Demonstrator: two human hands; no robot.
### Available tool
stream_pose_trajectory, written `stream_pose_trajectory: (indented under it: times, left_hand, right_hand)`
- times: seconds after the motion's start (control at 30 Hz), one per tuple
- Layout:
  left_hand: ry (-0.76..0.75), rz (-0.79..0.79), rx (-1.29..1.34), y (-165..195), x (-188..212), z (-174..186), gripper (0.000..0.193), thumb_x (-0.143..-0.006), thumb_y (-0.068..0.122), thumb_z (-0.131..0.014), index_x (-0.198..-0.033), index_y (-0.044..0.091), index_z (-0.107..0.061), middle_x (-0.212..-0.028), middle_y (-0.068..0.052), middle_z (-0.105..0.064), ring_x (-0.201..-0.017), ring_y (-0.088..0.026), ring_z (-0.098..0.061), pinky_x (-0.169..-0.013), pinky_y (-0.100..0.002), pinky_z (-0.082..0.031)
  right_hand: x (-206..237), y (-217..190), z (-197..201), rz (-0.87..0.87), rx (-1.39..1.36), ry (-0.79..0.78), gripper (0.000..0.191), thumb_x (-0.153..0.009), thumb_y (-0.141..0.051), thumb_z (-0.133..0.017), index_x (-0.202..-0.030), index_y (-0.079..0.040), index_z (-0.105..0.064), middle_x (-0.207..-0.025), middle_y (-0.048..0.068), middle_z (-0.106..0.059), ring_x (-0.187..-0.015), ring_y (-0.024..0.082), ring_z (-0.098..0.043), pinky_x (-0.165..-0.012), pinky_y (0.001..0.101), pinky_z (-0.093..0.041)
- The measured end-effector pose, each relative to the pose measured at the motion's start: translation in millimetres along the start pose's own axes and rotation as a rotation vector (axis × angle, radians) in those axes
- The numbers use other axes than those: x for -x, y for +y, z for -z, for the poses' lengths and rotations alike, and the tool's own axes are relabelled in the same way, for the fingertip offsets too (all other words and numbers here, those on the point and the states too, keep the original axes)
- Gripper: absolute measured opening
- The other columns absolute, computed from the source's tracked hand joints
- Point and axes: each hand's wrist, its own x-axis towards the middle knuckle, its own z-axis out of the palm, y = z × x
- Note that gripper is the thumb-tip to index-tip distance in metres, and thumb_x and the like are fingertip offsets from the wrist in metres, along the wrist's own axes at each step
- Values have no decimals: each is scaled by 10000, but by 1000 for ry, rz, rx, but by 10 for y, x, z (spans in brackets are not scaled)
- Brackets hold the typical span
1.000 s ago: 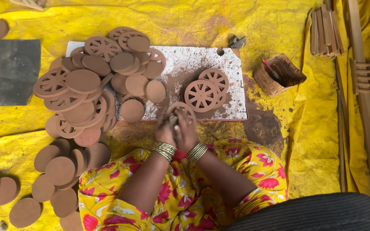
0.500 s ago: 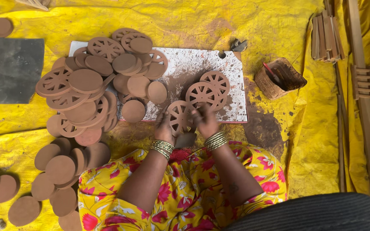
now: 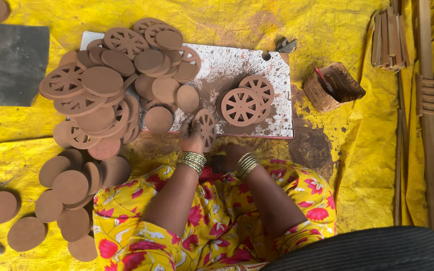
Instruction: The person sits on the ground and smooths terracotta clay discs, including wheel-shaped cut pieces, one at a time using a small abrasive pad. They rub the surfaces and edges of each piece and set finished pieces onto a growing pile beside a board.
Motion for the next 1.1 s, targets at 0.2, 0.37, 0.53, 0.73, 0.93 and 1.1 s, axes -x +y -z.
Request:
stream_pose_trajectory:
  times: [0.2, 0.37, 0.53, 0.73, 0.93, 1.1]
  left_hand:
    - [23, 98, -140, 52, 8, 9, 386, -915, 110, -688, -1277, 7, -609, -1089, -107, -720, -947, -180, -676, -860, -342, -568]
    - [-64, 290, -138, 133, 25, -41, 373, -928, 181, -691, -1250, 8, -616, -1042, -88, -688, -887, -188, -660, -799, -365, -551]
    - [-196, 613, 207, -16, 56, -99, 325, -1017, 290, -657, -1221, 37, -653, -1003, -80, -641, -853, -205, -597, -734, -383, -510]
    - [-169, 848, 303, -26, -91, 23, 550, -1001, 570, -439, -1180, 98, -658, -1069, -100, -704, -919, -254, -667, -812, -417, -571]
    - [-236, 845, 206, -38, 13, 5, 674, -1002, 647, -375, -1353, 107, -574, -1307, -134, -646, -1164, -282, -624, -1004, -438, -504]
    - [-341, 691, 260, -55, 23, 16, 727, -1004, 645, -375, -1441, 91, -551, -1391, -92, -621, -1233, -229, -581, -1052, -375, -468]
  right_hand:
    - [-107, -52, -142, 116, 72, -84, 682, -611, -426, -804, -1239, -187, -687, -1120, 139, -748, -1058, 321, -725, -912, 440, -581]
    - [-115, 139, 41, 142, -12, 149, 358, -876, -397, -710, -1139, -157, -744, -1079, 153, -745, -965, 353, -717, -878, 470, -570]
    - [-154, -95, -53, 48, -21, 613, 287, -988, -181, -587, -1239, -100, -699, -1094, 182, -745, -859, 318, -747, -723, 436, -615]
    - [-1, -534, -439, 272, 85, 575, 628, -939, -234, -599, -1483, -45, -349, -1445, 214, -621, -754, 314, -756, -555, 443, -612]
    - [-149, -340, -223, 27, -10, 453, 747, -934, -300, -618, -1603, -166, -315, -1170, 185, -723, -855, 347, -738, -685, 476, -590]
    - [-162, -405, -259, 201, -94, 656, 733, -902, -253, -634, -1564, -103, -357, -1200, 237, -711, -795, 365, -737, -661, 483, -585]
